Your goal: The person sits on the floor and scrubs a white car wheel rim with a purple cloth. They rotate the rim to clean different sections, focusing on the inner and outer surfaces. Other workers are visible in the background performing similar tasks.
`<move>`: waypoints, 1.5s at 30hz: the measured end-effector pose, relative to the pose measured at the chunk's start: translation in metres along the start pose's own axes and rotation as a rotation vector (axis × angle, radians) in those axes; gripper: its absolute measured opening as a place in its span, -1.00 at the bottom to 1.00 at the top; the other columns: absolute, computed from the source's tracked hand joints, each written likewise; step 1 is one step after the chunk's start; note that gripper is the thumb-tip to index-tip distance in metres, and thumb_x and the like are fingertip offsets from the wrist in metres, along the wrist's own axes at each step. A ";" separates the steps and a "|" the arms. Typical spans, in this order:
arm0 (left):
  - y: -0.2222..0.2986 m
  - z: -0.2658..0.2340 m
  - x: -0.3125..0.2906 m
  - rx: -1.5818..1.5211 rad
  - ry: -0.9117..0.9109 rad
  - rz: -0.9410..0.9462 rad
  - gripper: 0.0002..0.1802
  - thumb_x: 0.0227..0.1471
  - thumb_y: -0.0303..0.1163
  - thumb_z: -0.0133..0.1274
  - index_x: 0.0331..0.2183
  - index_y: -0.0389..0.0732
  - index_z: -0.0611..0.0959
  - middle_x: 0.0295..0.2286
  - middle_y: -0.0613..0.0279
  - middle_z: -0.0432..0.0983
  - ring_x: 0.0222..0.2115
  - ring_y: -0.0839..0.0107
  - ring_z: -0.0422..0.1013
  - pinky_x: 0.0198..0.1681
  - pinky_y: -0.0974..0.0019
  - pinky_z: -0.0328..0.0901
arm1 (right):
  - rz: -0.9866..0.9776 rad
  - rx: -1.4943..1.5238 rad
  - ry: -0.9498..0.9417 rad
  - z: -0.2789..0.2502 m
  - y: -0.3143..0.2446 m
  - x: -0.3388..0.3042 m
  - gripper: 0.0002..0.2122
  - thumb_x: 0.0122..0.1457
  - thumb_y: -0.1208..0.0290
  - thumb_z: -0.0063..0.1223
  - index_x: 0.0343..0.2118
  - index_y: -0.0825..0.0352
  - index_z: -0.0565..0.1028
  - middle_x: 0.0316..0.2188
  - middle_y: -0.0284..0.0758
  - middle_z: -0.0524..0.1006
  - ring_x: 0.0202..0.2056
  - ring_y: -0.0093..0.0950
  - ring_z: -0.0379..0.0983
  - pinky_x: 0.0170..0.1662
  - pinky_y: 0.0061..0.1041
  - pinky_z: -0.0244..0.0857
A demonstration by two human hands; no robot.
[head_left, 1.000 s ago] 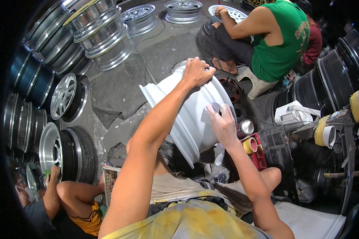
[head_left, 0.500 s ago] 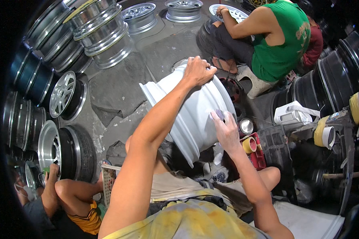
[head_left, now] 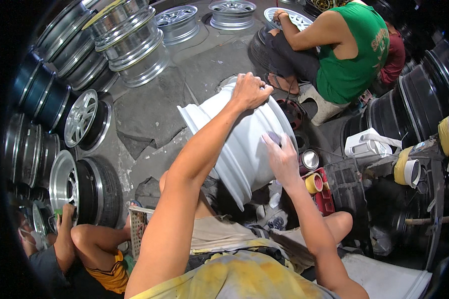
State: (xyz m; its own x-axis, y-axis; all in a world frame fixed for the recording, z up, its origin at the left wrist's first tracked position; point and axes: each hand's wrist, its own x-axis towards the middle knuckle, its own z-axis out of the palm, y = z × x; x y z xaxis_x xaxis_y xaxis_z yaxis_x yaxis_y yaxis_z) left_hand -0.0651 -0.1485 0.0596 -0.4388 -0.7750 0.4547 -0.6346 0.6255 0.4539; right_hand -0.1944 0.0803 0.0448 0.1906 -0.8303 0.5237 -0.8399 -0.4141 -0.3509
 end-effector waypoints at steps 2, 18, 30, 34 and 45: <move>0.004 0.000 0.000 0.007 -0.002 0.002 -0.46 0.02 -0.02 0.02 -0.36 -0.31 0.83 -0.34 -0.08 0.69 -0.21 -0.03 0.47 0.05 -0.02 0.27 | -0.011 -0.045 0.008 -0.005 0.001 -0.026 -0.61 0.19 0.61 0.06 0.10 0.31 0.55 -0.18 -0.03 0.44 -0.14 -0.02 0.45 -0.01 -0.13 0.40; 0.002 -0.005 0.003 0.030 -0.069 -0.026 -0.43 0.02 0.01 0.01 -0.31 -0.29 0.84 -0.31 -0.12 0.70 -0.18 0.02 0.49 0.12 0.02 0.23 | 0.041 0.069 0.119 0.007 -0.013 0.002 -0.74 0.30 0.59 0.04 0.02 0.37 0.59 -0.23 0.05 0.48 -0.23 0.05 0.46 -0.14 -0.10 0.39; 0.008 -0.007 0.005 0.002 -0.026 -0.038 -0.39 0.00 0.05 0.00 -0.27 -0.30 0.85 -0.31 -0.16 0.70 -0.14 0.02 0.49 0.13 0.07 0.24 | 0.019 0.034 0.097 0.003 -0.020 -0.016 -0.74 0.33 0.54 0.02 0.04 0.38 0.58 -0.19 0.06 0.50 -0.17 0.05 0.49 -0.11 -0.10 0.41; 0.011 0.000 0.000 0.008 -0.065 -0.016 -0.44 0.03 0.00 0.00 -0.34 -0.30 0.84 -0.34 -0.09 0.69 -0.18 -0.02 0.48 0.09 0.01 0.25 | 0.122 0.031 0.081 0.009 -0.021 0.014 -0.66 0.26 0.57 0.05 0.10 0.35 0.56 -0.25 0.04 0.45 -0.19 0.05 0.48 -0.10 -0.09 0.40; 0.007 -0.007 0.000 0.009 -0.080 -0.031 -0.42 0.04 0.01 0.01 -0.31 -0.33 0.83 -0.30 -0.11 0.69 -0.14 -0.01 0.49 0.12 0.02 0.24 | 0.017 0.104 0.101 0.009 -0.030 -0.015 -0.72 0.26 0.53 0.06 0.02 0.36 0.59 -0.22 0.02 0.49 -0.21 0.02 0.46 -0.09 -0.06 0.39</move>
State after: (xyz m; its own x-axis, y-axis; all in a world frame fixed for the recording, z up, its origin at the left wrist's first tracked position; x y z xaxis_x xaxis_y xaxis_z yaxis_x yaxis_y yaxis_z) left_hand -0.0648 -0.1436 0.0684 -0.4681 -0.7989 0.3778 -0.6543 0.6007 0.4595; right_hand -0.1674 0.1020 0.0399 0.1200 -0.7980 0.5906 -0.7846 -0.4407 -0.4361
